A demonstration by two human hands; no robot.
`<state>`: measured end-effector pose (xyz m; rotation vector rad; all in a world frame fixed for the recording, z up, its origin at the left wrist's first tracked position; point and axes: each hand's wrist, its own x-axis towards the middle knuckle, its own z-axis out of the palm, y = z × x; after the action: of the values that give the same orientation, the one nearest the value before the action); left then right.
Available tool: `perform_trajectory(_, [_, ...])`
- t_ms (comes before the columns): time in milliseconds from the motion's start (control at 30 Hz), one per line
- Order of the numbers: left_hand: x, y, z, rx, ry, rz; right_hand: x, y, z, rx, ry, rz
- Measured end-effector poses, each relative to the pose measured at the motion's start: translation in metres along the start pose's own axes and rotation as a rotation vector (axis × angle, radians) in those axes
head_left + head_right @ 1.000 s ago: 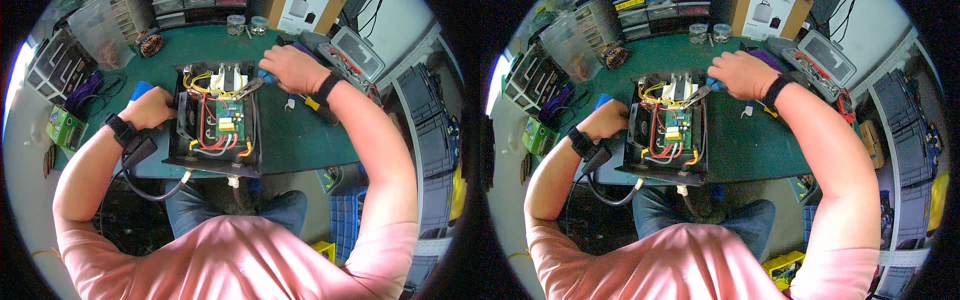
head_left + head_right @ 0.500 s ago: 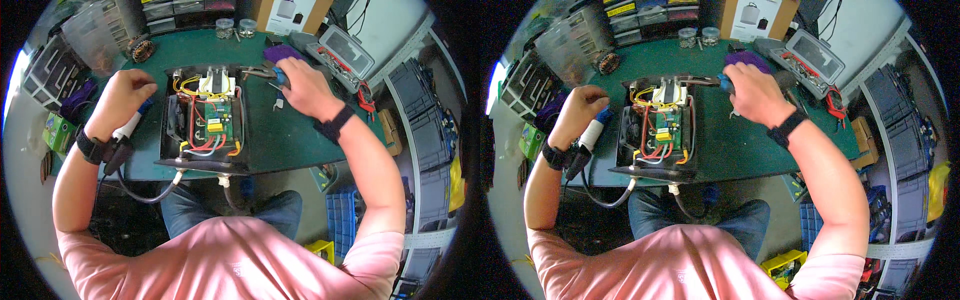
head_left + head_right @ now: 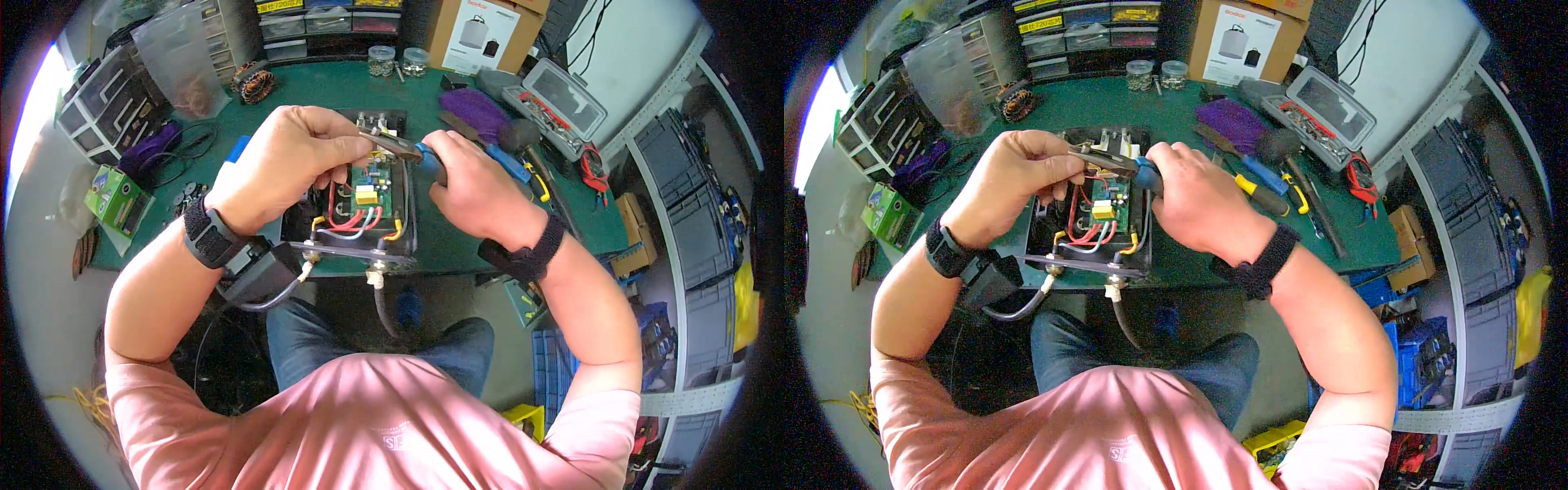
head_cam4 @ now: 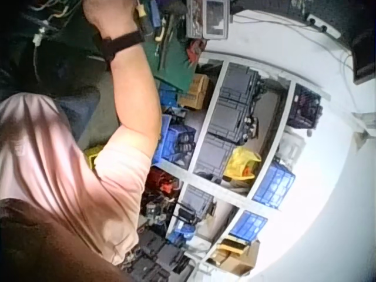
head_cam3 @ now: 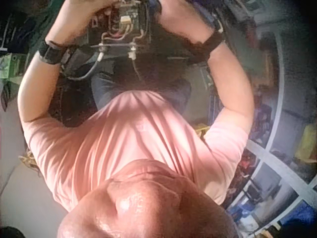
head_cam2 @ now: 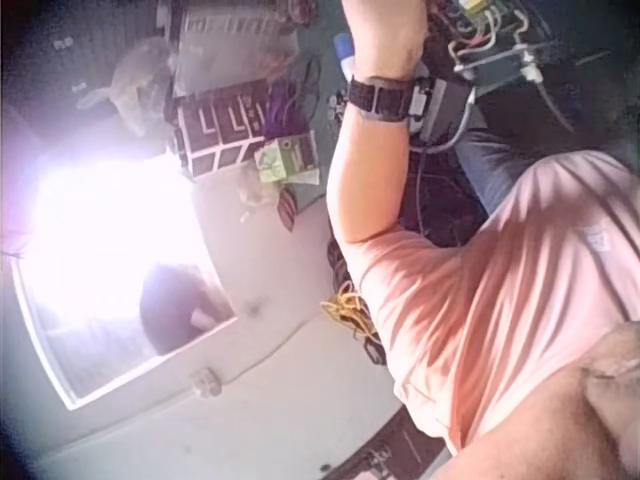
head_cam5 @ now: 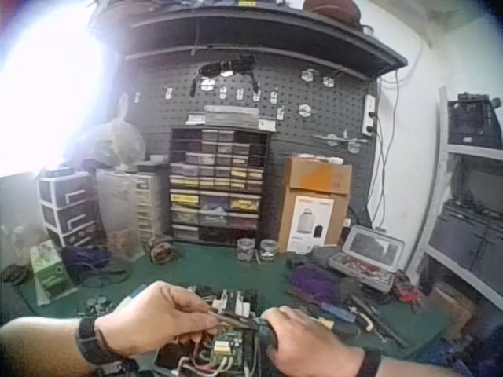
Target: The person works on an open electronic control box, stripping a red wire with pliers and then using a screwdriver to tighten connections on the internal circuit board. They manipulate several wires and components within the housing throughout the process.
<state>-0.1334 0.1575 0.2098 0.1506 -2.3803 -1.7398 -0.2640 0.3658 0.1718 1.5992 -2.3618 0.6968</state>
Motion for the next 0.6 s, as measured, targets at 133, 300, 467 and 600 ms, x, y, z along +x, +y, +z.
perform_trajectory(133, [-0.006,0.008,0.008,0.056,-0.012,0.019,-0.008,-0.002,-0.008,0.104,-0.078,0.041])
perform_trajectory(300, [-0.011,0.0,0.006,0.403,0.098,0.217,-0.023,0.011,-0.024,0.103,-0.073,0.141])
perform_trajectory(467, [-0.024,-0.019,-0.013,0.477,0.172,0.093,-0.04,0.058,-0.017,-0.455,-0.443,0.655])
perform_trajectory(600, [-0.036,-0.03,-0.017,0.478,0.149,0.07,-0.055,0.083,0.008,-0.519,-0.435,0.649])
